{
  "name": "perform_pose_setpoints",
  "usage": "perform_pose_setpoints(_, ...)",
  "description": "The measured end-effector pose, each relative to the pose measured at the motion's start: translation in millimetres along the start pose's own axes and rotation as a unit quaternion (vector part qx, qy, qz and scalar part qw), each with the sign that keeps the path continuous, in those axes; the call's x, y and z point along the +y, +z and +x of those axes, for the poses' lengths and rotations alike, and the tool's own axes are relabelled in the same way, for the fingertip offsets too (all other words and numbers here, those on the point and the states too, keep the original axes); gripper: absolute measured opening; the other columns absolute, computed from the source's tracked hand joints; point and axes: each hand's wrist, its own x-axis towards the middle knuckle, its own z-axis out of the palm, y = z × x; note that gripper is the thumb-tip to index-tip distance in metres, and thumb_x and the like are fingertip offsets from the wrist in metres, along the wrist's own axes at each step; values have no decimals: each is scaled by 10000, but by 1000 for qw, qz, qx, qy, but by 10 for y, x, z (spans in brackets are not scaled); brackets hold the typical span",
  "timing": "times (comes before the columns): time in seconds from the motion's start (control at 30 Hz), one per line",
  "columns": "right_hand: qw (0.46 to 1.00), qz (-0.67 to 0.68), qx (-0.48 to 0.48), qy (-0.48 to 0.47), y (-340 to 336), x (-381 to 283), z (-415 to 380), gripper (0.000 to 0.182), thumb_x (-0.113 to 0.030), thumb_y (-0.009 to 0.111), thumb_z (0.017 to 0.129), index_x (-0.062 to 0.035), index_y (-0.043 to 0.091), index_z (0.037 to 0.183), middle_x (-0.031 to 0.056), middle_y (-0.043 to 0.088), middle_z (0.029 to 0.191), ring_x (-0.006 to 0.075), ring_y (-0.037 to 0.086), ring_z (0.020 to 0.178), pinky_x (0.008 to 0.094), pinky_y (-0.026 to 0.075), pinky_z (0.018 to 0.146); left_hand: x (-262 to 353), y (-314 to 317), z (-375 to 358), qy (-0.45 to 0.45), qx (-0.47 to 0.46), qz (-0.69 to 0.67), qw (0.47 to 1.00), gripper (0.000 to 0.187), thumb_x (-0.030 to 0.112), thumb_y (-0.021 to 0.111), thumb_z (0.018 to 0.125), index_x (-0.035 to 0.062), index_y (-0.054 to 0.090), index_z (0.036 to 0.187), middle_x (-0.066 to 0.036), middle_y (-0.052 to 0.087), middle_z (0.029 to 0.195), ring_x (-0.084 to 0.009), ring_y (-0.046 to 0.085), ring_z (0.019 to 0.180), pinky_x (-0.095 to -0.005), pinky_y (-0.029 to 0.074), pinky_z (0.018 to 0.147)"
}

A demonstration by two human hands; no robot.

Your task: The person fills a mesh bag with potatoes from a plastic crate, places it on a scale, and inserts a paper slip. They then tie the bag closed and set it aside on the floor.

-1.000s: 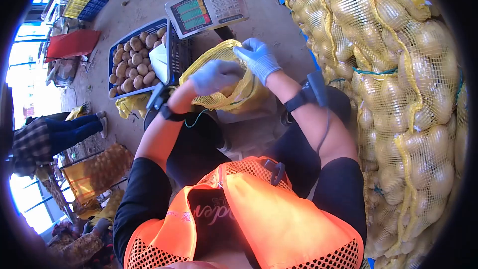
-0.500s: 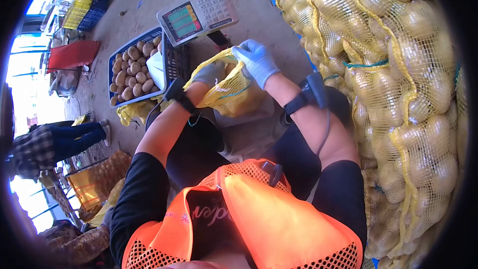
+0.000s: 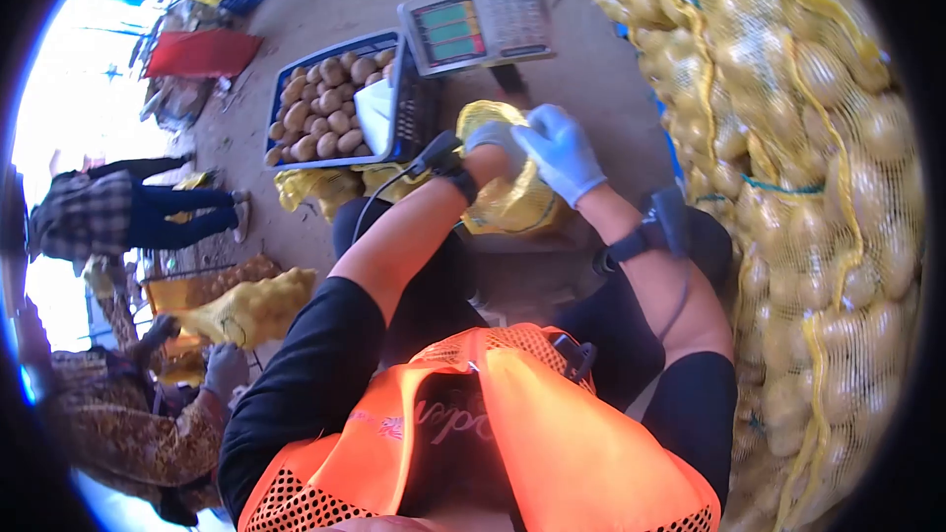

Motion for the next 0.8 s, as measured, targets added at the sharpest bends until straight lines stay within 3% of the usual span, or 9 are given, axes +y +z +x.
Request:
perform_pose_setpoints(0.07, 995, 83, -23, 46, 13, -31, -7, 148, -141, 638, 836, -71, 522, 777, -54, 462, 661, 35, 400, 590, 227, 371, 517, 140, -379, -243, 14, -40, 8, 999, 403, 259, 776, 571, 118, 696, 941, -129, 665, 975, -301, 629, 921, -382, 498, 790)
perform_pose_setpoints(0.1, 996, 83, -17, 32, 17, 21, 11, 153, -145, 638, 838, -79, 519, 769, -55, 457, 647, 27, 394, 558, 216, 355, 480, 127, -332, -213, 1, -26, -18, 999, 430, 264, 797, 544, 118, 698, 936, -118, 667, 971, -299, 630, 918, -378, 496, 791)
perform_pose_setpoints(0.23, 988, 123, 10, 90, -87, 8, 44, 165, -164, 637, 845, -104, 514, 755, -62, 447, 614, 14, 379, 477, 200, 311, 391, 80, 353, 150, -77, 174, -117, 975, 270, 287, 494, 836, 117, 665, 959, -145, 658, 964, -331, 626, 900, -429, 483, 765)
perform_pose_setpoints(0.27, 988, 125, 9, 93, -96, 36, 49, 165, -164, 637, 845, -104, 514, 755, -62, 447, 614, 14, 379, 477, 200, 311, 391, 250, 141, -58, -81, 212, -147, 963, 261, 279, 520, 829, 111, 662, 969, -139, 660, 957, -318, 634, 887, -417, 488, 760)
perform_pose_setpoints(0.47, 986, 116, 39, 111, -98, 10, 36, 167, -203, 629, 854, -109, 518, 772, -54, 460, 603, 21, 379, 428, 198, 303, 363, 351, 93, 95, -33, 179, -4, 983, 237, 269, 533, 824, 96, 671, 908, -125, 663, 918, -300, 639, 861, -395, 497, 712)
perform_pose_setpoints(0.53, 985, 124, 43, 115, -213, -47, 55, 171, -209, 629, 854, -107, 518, 771, -51, 463, 602, 24, 380, 422, 198, 303, 363, 38, 82, 133, 46, 41, -117, 991, 259, 279, 532, 815, 85, 669, 920, -105, 663, 916, -312, 630, 846, -410, 484, 726)
perform_pose_setpoints(0.6, 982, 136, 51, 124, -288, -50, 73, 176, -214, 628, 853, -105, 518, 771, -49, 466, 601, 27, 381, 416, 199, 302, 363, -194, 405, 298, 66, 54, -324, 942, 337, 336, 483, 854, 88, 650, 1008, -112, 650, 1008, -309, 614, 924, -397, 470, 784)
perform_pose_setpoints(0.7, 979, 155, 10, 130, -334, -24, 100, 165, -194, 633, 847, -100, 521, 771, -45, 465, 594, 33, 375, 410, 208, 292, 366, -322, 324, 288, -82, 6, -229, 970, 495, 444, 332, 921, 108, 552, 1209, -144, 564, 1202, -283, 531, 1113, -388, 393, 928)
perform_pose_setpoints(0.8, 980, 153, 5, 128, -287, -111, 69, 162, -189, 637, 843, -103, 522, 769, -44, 466, 591, 36, 373, 409, 211, 289, 368, -231, 153, 82, -113, -6, -254, 961, 480, 430, 339, 924, 110, 557, 1208, -129, 587, 1164, -275, 551, 1074, -386, 391, 931)
